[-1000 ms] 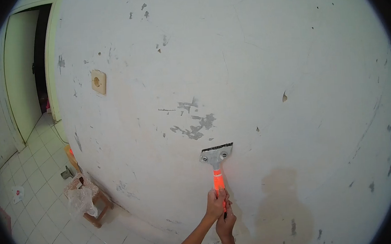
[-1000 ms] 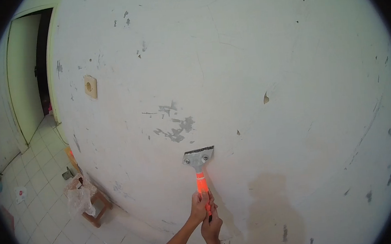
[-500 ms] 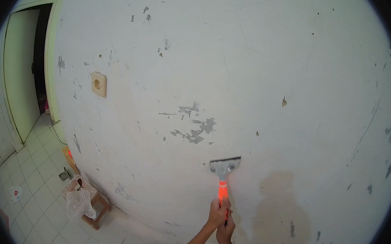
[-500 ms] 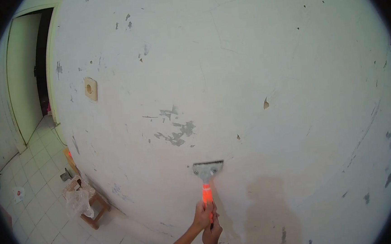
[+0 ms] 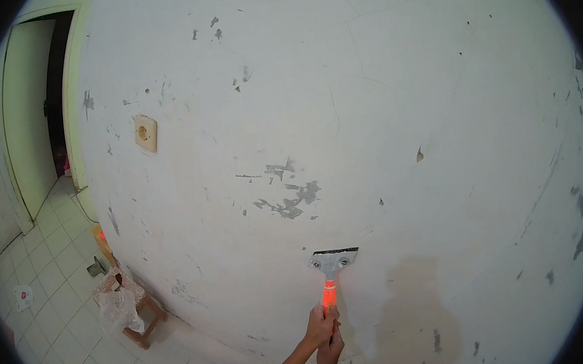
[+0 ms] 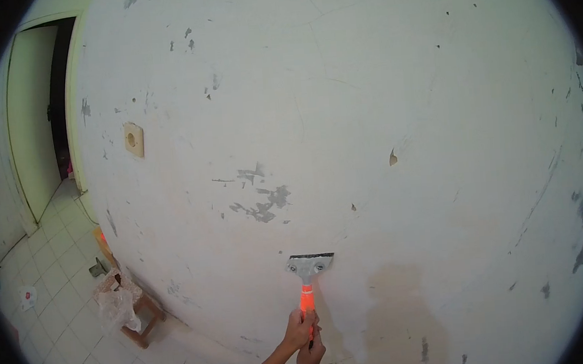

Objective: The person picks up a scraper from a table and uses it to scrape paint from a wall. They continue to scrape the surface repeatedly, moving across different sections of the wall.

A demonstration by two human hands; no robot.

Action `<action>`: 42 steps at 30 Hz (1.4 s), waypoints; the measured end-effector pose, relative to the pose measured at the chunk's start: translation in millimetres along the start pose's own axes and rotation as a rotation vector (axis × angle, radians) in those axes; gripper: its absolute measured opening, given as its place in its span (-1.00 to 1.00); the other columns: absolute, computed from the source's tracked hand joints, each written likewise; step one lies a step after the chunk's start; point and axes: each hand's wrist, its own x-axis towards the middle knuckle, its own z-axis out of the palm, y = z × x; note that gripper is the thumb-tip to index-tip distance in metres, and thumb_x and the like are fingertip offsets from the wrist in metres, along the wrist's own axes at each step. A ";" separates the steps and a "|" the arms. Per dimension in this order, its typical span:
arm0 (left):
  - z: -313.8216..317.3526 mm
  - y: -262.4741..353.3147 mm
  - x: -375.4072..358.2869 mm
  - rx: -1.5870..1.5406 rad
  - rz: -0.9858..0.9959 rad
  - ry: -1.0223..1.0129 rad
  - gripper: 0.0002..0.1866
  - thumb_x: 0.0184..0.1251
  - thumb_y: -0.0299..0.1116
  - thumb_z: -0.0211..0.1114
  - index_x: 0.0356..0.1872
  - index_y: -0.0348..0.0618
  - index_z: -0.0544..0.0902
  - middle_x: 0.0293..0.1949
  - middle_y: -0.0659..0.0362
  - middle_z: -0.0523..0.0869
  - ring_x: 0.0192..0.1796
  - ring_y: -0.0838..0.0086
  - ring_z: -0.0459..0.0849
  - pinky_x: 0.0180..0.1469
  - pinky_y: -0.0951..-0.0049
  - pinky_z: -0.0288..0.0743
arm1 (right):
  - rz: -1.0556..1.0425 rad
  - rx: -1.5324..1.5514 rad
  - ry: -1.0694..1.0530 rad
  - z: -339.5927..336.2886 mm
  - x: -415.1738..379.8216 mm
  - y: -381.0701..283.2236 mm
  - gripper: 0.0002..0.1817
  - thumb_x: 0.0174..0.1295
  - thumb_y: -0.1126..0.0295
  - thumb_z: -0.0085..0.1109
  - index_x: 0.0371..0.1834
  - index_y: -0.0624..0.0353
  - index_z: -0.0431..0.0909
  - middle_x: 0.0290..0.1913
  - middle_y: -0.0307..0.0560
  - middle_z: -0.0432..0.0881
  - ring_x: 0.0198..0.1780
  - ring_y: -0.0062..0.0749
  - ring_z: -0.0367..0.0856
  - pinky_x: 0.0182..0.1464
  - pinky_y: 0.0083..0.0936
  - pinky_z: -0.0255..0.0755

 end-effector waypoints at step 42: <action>-195.5 249.0 18.8 1.555 0.159 -0.444 -0.62 0.39 -0.10 0.26 -0.15 -0.27 0.48 -0.53 -0.13 0.67 -0.41 -0.14 0.69 -0.33 -0.01 0.55 | 0.342 0.797 0.371 223.5 47.4 -157.6 -0.71 0.53 0.25 0.07 -0.11 0.34 0.54 -0.14 -0.07 0.70 -0.09 -0.46 0.72 -0.05 -0.52 0.56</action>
